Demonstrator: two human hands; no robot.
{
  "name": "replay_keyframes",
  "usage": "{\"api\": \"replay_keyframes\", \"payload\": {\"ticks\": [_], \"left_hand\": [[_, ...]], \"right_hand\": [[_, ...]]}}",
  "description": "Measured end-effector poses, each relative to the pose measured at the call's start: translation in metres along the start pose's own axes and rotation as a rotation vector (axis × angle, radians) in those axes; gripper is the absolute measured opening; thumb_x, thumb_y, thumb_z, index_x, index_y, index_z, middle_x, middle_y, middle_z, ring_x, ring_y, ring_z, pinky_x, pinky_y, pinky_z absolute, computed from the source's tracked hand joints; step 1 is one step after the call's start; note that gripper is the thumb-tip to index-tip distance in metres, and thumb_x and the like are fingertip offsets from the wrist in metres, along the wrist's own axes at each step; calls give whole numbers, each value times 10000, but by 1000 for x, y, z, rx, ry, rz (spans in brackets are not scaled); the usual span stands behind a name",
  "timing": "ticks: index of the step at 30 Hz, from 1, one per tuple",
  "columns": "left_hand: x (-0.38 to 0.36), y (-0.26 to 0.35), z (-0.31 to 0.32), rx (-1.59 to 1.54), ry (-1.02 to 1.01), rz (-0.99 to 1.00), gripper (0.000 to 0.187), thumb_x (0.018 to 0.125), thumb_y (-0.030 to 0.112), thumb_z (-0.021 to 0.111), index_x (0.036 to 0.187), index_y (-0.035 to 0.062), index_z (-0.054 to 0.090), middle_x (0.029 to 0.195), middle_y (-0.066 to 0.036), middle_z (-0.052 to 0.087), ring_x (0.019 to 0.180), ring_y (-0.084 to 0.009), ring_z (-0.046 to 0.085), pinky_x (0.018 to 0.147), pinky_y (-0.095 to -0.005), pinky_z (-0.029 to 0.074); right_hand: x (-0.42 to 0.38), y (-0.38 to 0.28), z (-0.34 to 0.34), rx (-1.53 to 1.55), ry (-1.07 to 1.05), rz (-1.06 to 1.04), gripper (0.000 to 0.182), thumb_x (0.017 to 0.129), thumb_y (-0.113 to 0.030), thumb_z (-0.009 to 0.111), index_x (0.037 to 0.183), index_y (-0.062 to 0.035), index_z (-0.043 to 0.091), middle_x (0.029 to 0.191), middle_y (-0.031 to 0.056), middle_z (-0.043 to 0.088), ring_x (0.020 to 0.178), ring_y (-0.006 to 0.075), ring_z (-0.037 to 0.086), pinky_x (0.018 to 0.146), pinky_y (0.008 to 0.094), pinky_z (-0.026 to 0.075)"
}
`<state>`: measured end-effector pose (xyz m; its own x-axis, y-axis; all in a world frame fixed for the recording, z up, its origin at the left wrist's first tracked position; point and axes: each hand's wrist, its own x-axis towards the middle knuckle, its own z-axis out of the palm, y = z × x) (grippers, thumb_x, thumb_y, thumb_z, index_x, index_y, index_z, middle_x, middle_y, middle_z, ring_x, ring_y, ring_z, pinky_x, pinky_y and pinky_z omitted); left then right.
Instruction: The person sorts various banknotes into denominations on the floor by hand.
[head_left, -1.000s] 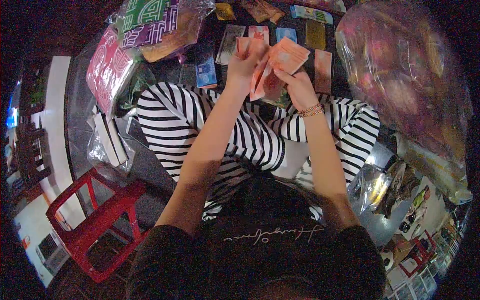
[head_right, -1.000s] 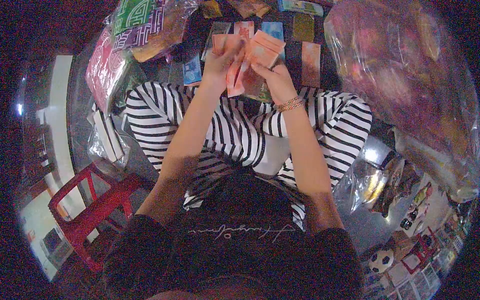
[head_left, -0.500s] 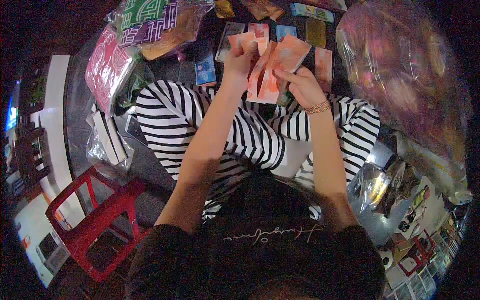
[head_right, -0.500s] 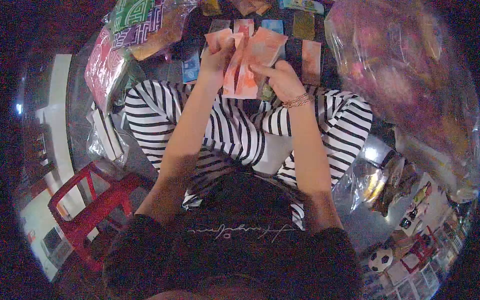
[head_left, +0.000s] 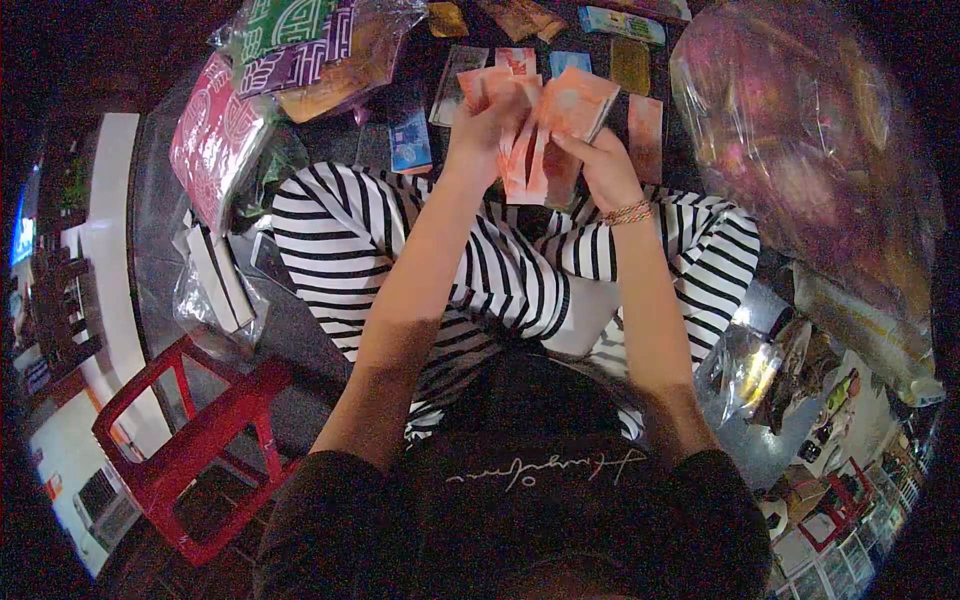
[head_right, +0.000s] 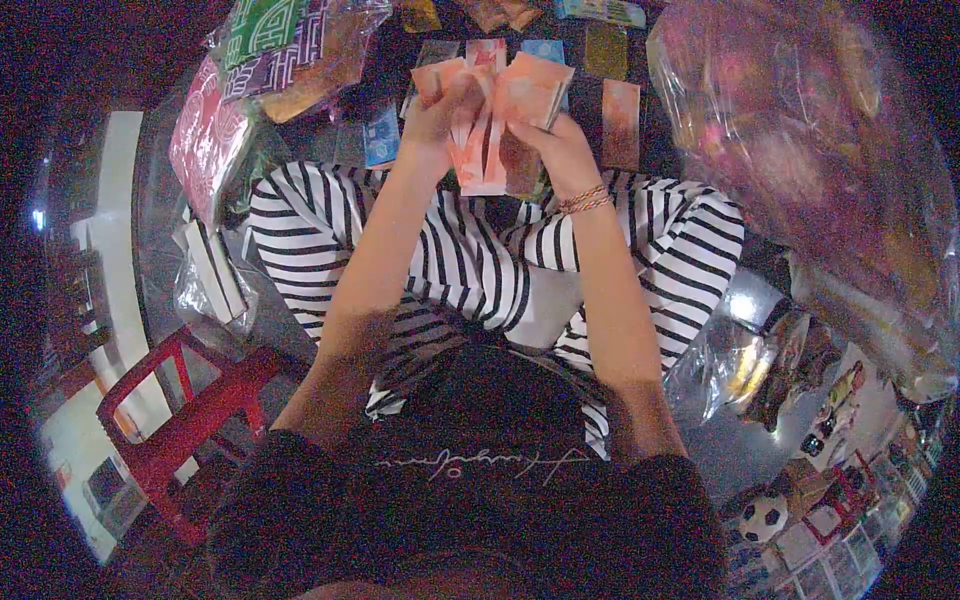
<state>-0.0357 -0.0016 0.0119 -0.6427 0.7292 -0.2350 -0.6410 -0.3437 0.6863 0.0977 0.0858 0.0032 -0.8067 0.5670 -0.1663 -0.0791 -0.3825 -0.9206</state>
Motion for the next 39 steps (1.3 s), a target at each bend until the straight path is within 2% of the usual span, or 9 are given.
{"api": "replay_keyframes", "payload": {"ticks": [18,20,23,28,32,34,35,38,39], "left_hand": [[9,2,-22,191,167,-76,214,811,161,590,966,23,535,867,-60,586,726,-167,581,637,-305,479],[10,0,-19,181,285,-82,289,775,96,616,1039,31,518,933,-60,575,796,-192,575,738,-355,478],[4,0,-17,114,190,-97,297,788,152,625,1042,49,512,939,-48,564,843,-184,562,737,-342,475],[11,-2,-26,143,207,-144,310,813,209,603,1030,2,523,940,-58,582,806,-186,591,678,-327,494],[9,1,-23,81,228,-208,289,793,138,618,1029,2,520,939,-67,582,799,-193,594,671,-318,496],[5,7,-18,126,66,-84,274,763,33,611,1019,3,519,932,-76,581,786,-195,596,658,-305,497],[7,6,-21,130,68,-81,274,763,33,611,1019,3,519,932,-76,581,786,-195,596,658,-305,497],[21,-5,-38,231,84,-60,252,738,-44,578,979,5,521,898,-75,582,799,-188,594,671,-297,493],[27,-8,-46,359,135,-29,271,739,-18,582,1001,10,518,924,-79,586,813,-185,596,691,-297,492]], "right_hand": [[-13,-46,-27,362,-14,59,393,828,-4,484,1211,-3,398,1204,83,474,1126,187,444,965,330,335],[-15,-54,-24,392,-17,-8,458,817,-56,503,1242,13,344,1088,63,499,1006,182,480,873,313,381],[-13,-54,-24,885,-368,-13,716,724,-224,611,1281,18,233,812,22,370,740,135,365,675,256,317],[-15,-55,-29,993,-266,-15,591,707,-157,590,1213,24,344,832,34,385,758,151,378,698,285,324],[-17,-53,-45,718,118,14,402,736,-135,554,1105,-3,463,946,80,526,884,208,514,792,365,405],[-6,-32,-68,147,187,-107,314,742,-106,540,1041,-11,511,998,105,568,942,224,545,806,366,435],[-7,-44,-55,-171,329,-140,321,720,-210,603,965,-11,542,976,93,560,939,218,537,829,327,421],[6,-34,-67,-759,581,58,277,737,-130,540,994,-29,523,965,145,581,928,254,557,773,321,439],[8,-32,-68,-972,565,-76,288,722,-130,548,992,-34,519,956,178,570,888,303,560,778,363,436]]}}
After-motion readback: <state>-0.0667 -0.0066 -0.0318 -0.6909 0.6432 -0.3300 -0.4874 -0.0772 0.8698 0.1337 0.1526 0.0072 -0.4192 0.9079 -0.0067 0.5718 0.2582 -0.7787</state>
